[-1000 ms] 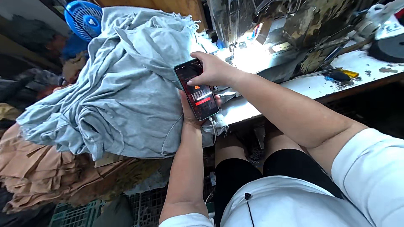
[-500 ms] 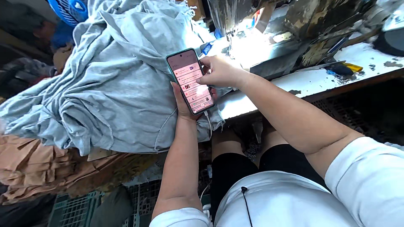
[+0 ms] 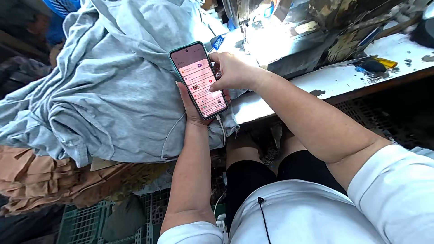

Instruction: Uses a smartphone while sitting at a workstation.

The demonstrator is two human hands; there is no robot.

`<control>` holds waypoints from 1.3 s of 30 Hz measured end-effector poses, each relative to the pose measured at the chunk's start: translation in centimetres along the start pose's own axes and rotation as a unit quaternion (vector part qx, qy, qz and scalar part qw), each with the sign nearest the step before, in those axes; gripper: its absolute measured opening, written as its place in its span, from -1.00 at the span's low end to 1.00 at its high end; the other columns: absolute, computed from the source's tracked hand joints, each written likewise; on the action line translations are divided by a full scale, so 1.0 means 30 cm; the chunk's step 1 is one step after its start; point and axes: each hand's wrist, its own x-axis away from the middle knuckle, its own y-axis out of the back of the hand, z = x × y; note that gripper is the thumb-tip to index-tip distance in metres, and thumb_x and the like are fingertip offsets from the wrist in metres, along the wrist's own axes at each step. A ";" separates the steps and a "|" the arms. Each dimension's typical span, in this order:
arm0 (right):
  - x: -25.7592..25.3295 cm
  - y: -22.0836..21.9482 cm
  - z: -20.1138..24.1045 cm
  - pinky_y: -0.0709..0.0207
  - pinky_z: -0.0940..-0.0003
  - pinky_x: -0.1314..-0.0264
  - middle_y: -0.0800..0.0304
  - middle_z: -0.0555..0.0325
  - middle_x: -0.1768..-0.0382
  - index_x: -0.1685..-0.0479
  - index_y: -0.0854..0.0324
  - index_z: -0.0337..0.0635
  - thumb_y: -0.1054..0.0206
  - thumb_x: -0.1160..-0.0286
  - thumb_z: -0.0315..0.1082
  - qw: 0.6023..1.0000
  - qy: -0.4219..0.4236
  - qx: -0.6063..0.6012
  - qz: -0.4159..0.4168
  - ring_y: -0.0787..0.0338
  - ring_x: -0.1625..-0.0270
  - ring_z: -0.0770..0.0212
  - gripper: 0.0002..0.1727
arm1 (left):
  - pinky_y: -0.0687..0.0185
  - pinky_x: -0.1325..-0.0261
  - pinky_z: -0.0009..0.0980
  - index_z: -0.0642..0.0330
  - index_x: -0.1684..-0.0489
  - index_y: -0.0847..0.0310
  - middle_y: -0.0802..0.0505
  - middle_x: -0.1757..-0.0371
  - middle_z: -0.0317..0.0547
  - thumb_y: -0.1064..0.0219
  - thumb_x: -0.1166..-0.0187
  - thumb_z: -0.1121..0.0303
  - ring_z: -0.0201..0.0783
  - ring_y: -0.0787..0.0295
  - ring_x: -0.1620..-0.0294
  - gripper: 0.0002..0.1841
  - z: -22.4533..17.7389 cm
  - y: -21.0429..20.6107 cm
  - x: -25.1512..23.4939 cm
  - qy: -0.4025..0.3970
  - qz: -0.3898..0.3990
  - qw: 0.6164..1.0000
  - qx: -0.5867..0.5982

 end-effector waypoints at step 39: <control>0.007 0.024 0.006 -0.75 0.23 -0.05 -0.82 0.02 -0.02 -0.39 -0.55 -0.27 -0.54 -0.46 -0.17 0.999 -0.009 -0.042 0.031 -0.86 0.07 0.25 -0.43 | -0.84 -0.03 0.02 -0.03 -0.30 -0.68 -0.90 0.00 0.07 -0.39 0.02 -0.63 0.03 -0.89 0.01 -0.02 -0.002 -0.007 -0.005 0.031 0.049 0.997 0.041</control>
